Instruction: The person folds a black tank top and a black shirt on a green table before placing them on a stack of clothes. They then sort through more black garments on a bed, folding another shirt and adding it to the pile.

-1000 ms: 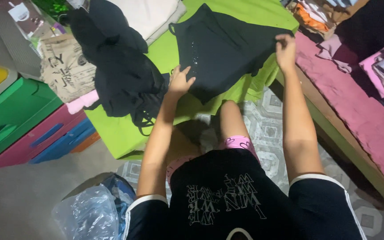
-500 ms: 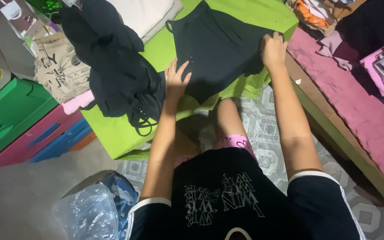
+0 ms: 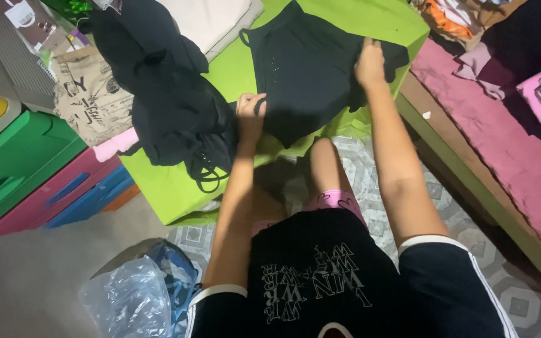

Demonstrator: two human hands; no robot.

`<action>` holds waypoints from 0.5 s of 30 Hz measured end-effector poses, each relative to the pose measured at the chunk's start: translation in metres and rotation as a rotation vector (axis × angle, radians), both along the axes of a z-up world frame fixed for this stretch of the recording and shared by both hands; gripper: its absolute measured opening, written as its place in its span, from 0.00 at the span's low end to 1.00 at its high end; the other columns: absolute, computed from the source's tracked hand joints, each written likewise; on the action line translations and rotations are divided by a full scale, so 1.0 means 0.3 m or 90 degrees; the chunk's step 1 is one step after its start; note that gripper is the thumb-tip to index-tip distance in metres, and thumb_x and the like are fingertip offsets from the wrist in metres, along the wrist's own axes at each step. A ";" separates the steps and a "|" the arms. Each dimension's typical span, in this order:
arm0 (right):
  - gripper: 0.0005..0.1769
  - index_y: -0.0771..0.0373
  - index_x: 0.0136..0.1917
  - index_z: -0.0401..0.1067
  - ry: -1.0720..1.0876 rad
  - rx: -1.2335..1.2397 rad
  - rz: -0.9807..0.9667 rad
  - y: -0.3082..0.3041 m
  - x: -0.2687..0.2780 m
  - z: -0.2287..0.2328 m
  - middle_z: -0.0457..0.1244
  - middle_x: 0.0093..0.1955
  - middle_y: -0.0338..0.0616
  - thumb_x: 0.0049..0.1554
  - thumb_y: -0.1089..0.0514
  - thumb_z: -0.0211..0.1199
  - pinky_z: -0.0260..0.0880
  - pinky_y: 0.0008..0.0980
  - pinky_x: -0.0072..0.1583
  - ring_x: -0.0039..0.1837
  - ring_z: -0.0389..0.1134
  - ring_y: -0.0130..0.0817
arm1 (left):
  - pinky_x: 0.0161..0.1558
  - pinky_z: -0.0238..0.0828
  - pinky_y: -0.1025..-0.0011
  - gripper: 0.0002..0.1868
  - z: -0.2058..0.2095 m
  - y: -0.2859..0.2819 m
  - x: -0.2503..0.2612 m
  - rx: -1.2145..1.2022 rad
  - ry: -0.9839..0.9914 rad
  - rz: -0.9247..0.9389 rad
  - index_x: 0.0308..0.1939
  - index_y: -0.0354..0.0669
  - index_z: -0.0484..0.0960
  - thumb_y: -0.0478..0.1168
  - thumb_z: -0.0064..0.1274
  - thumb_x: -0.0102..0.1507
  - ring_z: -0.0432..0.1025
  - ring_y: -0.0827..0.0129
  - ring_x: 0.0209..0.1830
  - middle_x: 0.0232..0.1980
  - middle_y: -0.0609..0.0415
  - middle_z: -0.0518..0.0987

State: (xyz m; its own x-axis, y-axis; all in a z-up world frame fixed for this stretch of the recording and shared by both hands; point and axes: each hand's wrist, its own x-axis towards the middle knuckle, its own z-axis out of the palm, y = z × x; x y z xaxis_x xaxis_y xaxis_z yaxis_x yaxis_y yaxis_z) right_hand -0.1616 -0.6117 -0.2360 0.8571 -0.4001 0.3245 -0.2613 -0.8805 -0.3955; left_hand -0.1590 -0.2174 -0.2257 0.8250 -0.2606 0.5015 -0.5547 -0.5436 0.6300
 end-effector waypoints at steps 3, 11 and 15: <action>0.18 0.74 0.57 0.67 -0.077 0.097 0.055 -0.069 0.013 -0.036 0.63 0.55 0.72 0.52 0.74 0.61 0.69 0.54 0.56 0.55 0.67 0.68 | 0.61 0.71 0.60 0.15 -0.012 -0.015 0.016 -0.011 -0.002 0.009 0.53 0.51 0.85 0.37 0.61 0.62 0.74 0.52 0.55 0.49 0.48 0.78; 0.04 0.72 0.47 0.70 -0.098 0.246 0.083 -0.054 -0.055 0.088 0.67 0.39 0.62 0.58 0.69 0.64 0.72 0.45 0.49 0.43 0.73 0.55 | 0.57 0.64 0.48 0.30 0.067 -0.170 0.110 0.149 0.115 0.252 0.56 0.43 0.80 0.53 0.66 0.54 0.64 0.48 0.60 0.55 0.44 0.71; 0.03 0.71 0.45 0.71 -0.111 0.191 0.118 -0.072 -0.027 0.008 0.67 0.40 0.62 0.57 0.70 0.64 0.72 0.46 0.50 0.45 0.73 0.56 | 0.57 0.64 0.49 0.27 0.105 -0.242 0.149 0.147 0.194 0.301 0.44 0.42 0.83 0.57 0.68 0.52 0.66 0.48 0.59 0.53 0.44 0.72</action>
State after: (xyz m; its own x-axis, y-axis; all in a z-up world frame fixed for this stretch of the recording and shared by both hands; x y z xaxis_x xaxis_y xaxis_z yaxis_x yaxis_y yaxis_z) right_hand -0.1698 -0.6334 -0.2336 0.8658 -0.3434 0.3638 -0.0148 -0.7445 -0.6674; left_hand -0.1143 -0.2900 -0.1942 0.9753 0.0960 0.1987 -0.0324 -0.8284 0.5593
